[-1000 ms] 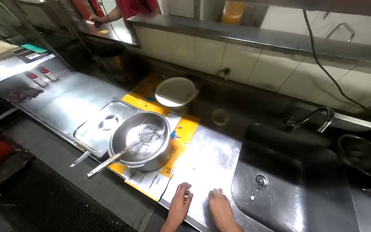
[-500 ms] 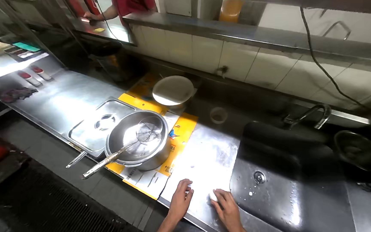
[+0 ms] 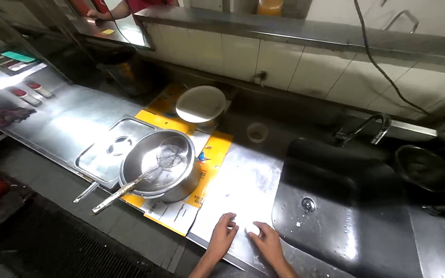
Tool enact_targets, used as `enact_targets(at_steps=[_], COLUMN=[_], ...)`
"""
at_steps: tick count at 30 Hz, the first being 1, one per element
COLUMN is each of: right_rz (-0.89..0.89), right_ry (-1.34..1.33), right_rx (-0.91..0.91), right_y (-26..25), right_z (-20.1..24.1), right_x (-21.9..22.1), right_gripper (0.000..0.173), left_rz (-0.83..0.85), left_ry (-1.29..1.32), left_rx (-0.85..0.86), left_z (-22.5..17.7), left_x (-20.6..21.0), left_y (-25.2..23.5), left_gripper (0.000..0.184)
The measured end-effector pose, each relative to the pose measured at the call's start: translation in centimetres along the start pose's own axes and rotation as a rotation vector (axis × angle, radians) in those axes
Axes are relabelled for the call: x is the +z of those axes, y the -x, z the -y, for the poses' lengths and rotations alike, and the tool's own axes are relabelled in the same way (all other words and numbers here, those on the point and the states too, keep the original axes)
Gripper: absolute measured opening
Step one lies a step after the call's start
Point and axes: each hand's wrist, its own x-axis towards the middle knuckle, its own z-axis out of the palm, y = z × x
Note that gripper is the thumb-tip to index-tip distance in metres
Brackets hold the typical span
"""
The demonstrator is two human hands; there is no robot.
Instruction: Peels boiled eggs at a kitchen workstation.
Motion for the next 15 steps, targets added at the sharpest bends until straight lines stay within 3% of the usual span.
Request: enact_targets(at_steps=[2,4,8,15], right_rz=[0.050,0.046,-0.059,-0.378], right_ry=[-0.308,-0.507,-0.465,-0.201], right_rx=[0.261,0.324,0.188,-0.221], right_y=[-0.8,-1.1,-0.7,-0.6], right_z=[2.8,5.6,9.4,12.0], right_x=[-1.2,-2.6,-5.1,-7.5], right_gripper=[0.034,0.031,0.029,0.028], left_rz=[0.111,0.159,0.089,-0.030], left_ry=[0.123,0.264,0.397,0.445], left_rx=[-0.039,-0.042,0.017,0.085], left_z=[-1.6,-3.7,-7.2,-12.7], left_x=[0.2,0.4,0.3,0.4], left_y=[0.0,0.1,0.4,1.8], left_gripper=[0.048,0.050,0.046,0.043])
